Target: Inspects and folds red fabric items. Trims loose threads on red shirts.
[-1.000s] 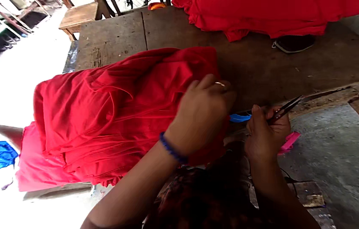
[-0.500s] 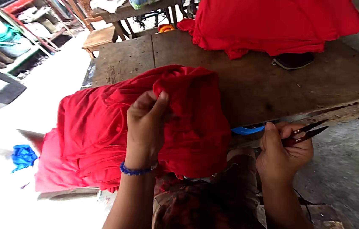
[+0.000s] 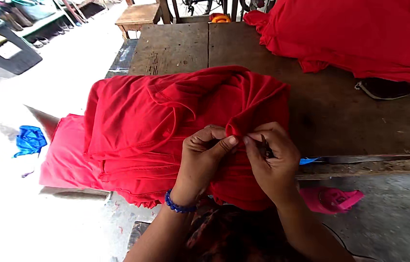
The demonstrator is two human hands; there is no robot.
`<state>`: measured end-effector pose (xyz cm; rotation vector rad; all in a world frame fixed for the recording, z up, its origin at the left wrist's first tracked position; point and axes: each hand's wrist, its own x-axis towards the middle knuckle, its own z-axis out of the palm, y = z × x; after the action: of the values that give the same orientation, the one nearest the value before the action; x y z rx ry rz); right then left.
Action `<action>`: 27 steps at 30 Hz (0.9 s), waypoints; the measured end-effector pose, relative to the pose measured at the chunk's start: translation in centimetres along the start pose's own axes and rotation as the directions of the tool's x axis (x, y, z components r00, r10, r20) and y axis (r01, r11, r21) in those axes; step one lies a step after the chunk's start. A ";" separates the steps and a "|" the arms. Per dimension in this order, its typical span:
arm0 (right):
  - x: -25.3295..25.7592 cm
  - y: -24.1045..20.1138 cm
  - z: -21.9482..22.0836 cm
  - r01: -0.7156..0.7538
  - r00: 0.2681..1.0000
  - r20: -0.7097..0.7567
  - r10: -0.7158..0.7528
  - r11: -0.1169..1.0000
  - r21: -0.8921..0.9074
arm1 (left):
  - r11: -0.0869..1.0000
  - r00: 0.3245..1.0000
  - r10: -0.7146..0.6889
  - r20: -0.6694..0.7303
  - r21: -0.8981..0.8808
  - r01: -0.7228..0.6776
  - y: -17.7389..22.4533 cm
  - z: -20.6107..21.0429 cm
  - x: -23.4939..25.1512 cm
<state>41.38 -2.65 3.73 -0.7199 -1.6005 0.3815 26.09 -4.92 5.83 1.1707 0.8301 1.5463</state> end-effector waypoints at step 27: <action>-2.5 1.6 -0.9 0.141 0.990 0.024 -0.139 0.969 -0.204 | 0.977 0.985 -0.102 -0.137 -0.203 0.073 -0.3 2.3 0.9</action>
<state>42.69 -3.20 0.93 -0.7564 -1.7044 0.1169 28.34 -4.08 6.54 0.8745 0.7932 1.6158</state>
